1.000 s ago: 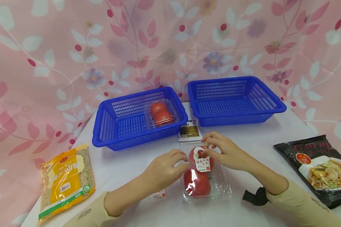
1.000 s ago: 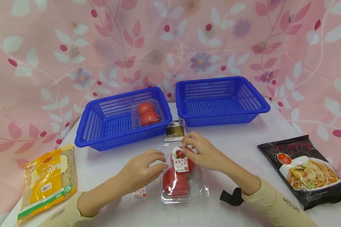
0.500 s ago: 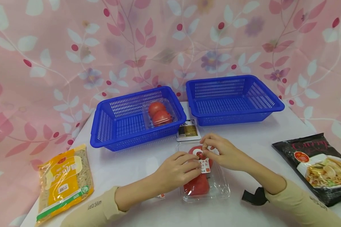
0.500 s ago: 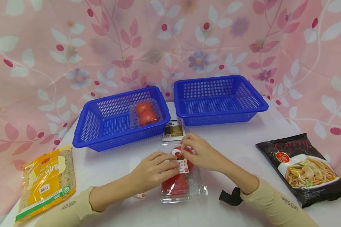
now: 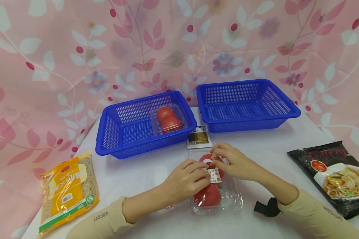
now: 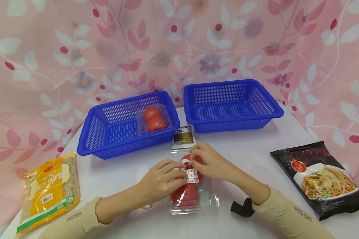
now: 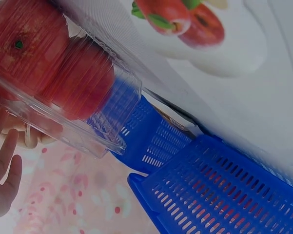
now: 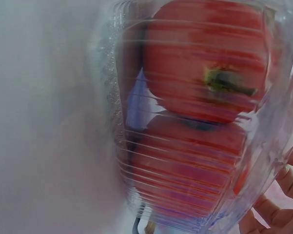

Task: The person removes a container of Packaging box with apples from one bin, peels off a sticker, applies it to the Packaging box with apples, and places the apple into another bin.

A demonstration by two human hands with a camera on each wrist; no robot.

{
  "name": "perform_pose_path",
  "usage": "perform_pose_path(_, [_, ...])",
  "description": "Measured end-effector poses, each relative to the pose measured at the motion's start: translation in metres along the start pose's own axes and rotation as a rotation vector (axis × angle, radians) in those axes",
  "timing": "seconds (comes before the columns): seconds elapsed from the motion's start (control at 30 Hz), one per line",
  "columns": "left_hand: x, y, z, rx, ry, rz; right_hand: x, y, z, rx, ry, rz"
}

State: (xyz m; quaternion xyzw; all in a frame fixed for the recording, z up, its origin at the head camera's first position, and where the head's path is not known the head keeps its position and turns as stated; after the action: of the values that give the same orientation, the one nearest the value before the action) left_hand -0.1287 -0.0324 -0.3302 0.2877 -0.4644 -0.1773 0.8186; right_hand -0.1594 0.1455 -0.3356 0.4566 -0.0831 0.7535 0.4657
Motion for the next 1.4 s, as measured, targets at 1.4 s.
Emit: perform_pose_path(1.4, [-0.018, -0.022, 0.002, 0.164, -0.079, 0.196, -0.009, -0.001, -0.001, 0.14, -0.338, -0.136])
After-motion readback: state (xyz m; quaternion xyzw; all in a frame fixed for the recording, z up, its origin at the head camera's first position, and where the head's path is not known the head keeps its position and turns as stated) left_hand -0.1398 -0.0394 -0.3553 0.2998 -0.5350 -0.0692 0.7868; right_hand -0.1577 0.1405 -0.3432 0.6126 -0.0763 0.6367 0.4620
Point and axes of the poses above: each hand's wrist, its own y-axis towards the middle knuckle, its own x-axis out of the back of the hand, z = x × y, the point moved 3 cm from there along y, towards the middle knuckle, and after that the axes turned 5 degrees about x, right-handed, at the moved point
